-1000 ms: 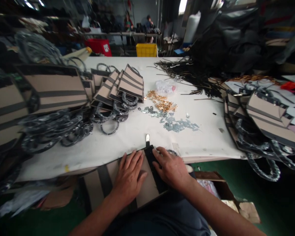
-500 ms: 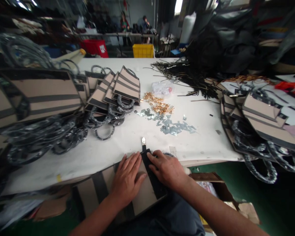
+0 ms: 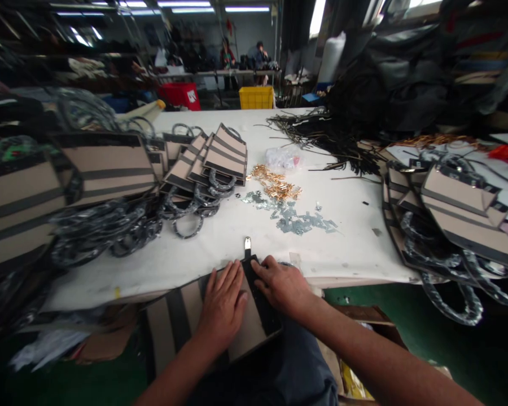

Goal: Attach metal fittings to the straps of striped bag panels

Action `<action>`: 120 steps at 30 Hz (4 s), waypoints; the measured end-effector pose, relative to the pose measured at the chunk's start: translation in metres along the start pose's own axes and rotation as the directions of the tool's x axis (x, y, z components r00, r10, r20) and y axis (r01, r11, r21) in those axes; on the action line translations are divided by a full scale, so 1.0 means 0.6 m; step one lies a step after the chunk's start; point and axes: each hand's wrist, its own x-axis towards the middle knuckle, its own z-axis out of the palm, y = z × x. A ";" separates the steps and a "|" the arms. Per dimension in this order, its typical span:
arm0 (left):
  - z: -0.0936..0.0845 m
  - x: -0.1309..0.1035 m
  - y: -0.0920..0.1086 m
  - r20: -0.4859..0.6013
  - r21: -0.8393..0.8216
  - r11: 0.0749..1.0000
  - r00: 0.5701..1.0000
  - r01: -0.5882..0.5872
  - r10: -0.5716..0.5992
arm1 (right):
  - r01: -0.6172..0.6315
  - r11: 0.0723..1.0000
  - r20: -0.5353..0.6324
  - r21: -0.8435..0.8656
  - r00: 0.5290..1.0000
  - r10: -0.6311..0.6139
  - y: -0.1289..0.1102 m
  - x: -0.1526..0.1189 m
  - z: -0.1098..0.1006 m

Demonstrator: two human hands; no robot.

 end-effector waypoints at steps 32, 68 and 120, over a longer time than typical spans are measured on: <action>-0.004 0.004 -0.026 -0.001 0.147 0.981 0.992 -0.123 0.125 | 0.132 0.989 -0.002 -0.071 0.991 -0.132 -0.003 0.004 -0.015; -0.017 -0.002 -0.036 0.011 -0.260 0.965 1.000 0.030 -0.028 | -0.323 0.671 0.160 0.668 0.942 0.294 -0.023 0.073 -0.073; -0.001 0.070 -0.057 -0.126 -0.280 0.960 0.992 -0.009 -0.028 | -0.353 0.869 -0.193 0.346 0.880 0.434 0.112 0.040 -0.057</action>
